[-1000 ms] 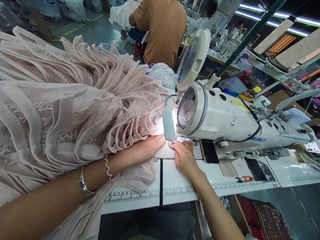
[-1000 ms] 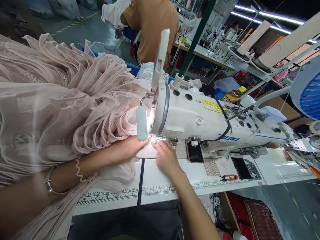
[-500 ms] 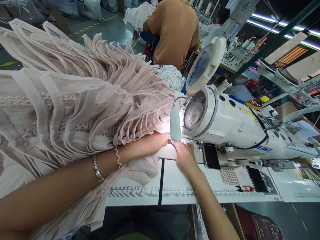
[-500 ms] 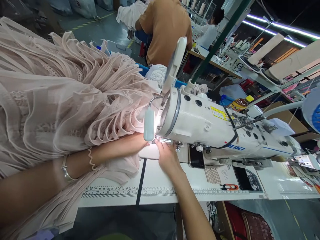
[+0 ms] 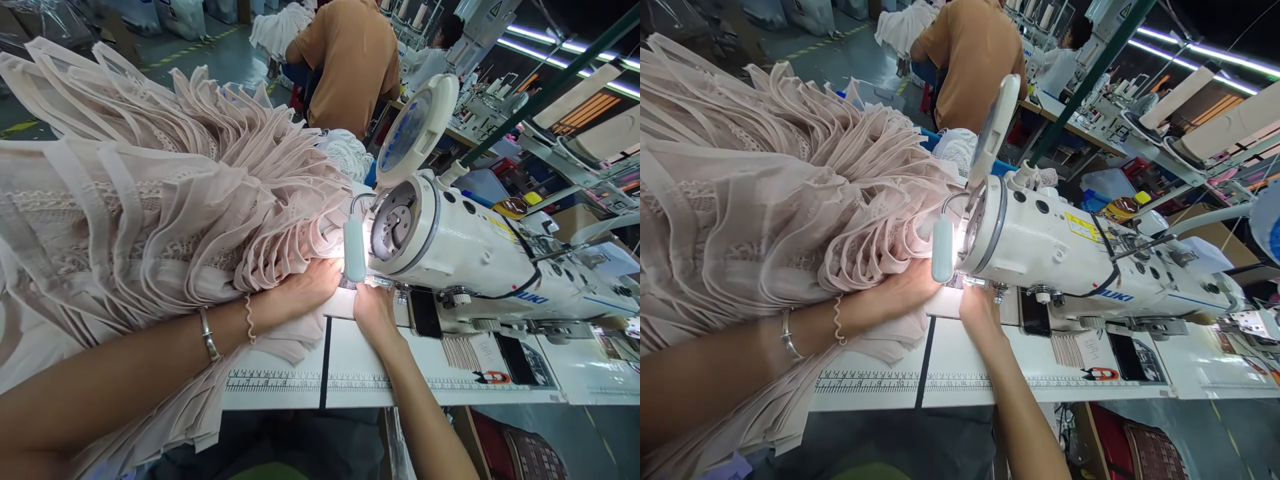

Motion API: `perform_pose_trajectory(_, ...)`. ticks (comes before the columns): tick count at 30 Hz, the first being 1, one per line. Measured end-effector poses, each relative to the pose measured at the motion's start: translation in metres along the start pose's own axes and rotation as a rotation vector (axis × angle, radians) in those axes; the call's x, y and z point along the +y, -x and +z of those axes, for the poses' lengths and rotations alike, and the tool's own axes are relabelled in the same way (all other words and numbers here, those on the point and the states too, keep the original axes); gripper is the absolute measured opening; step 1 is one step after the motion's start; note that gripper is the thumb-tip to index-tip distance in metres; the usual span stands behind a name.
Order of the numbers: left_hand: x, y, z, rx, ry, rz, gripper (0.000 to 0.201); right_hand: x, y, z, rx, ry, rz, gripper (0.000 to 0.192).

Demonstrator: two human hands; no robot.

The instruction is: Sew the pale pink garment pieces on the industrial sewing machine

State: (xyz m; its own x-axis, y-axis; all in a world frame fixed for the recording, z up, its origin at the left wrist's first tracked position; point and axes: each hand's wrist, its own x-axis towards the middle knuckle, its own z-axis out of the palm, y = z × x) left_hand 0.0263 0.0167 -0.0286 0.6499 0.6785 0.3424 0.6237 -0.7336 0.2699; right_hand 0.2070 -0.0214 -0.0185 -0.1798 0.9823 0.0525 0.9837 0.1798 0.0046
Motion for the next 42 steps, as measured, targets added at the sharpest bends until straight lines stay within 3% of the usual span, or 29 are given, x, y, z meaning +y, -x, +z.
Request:
perform_pose_trajectory(3,0.004,0.002,-0.003,-0.037,-0.143,0.056,0.029,-0.001,-0.003,-0.003,0.021,0.007,0.041,0.041)
perform_pose_trajectory(5,0.006,0.003,-0.006,-0.035,-0.165,0.01,0.024,-0.001,-0.003,-0.004,0.087,-0.002,-0.011,0.039)
perform_pose_trajectory(8,0.006,0.002,-0.011,-0.073,-0.062,-0.113,0.014,0.001,0.002,-0.002,0.169,-0.01,-0.173,0.037)
perform_pose_trajectory(10,0.005,0.0,-0.012,-0.126,0.012,-0.159,0.022,0.003,0.004,0.001,0.201,-0.001,-0.236,0.035)
perform_pose_trajectory(18,0.003,-0.003,-0.012,-0.177,0.129,-0.178,0.033,0.006,0.007,0.011,0.374,0.098,-0.248,0.043)
perform_pose_trajectory(27,0.001,0.003,-0.006,-0.071,0.097,-0.152,0.016,0.009,0.01,0.008,0.238,-0.012,-0.186,0.053)
perform_pose_trajectory(34,0.005,0.001,-0.009,0.046,0.082,-0.184,0.016,-0.004,0.009,-0.004,0.04,0.042,-0.092,0.057)
perform_pose_trajectory(42,0.008,0.0,-0.011,0.035,0.052,-0.187,0.012,-0.009,0.01,-0.003,-0.018,0.075,-0.065,0.054)
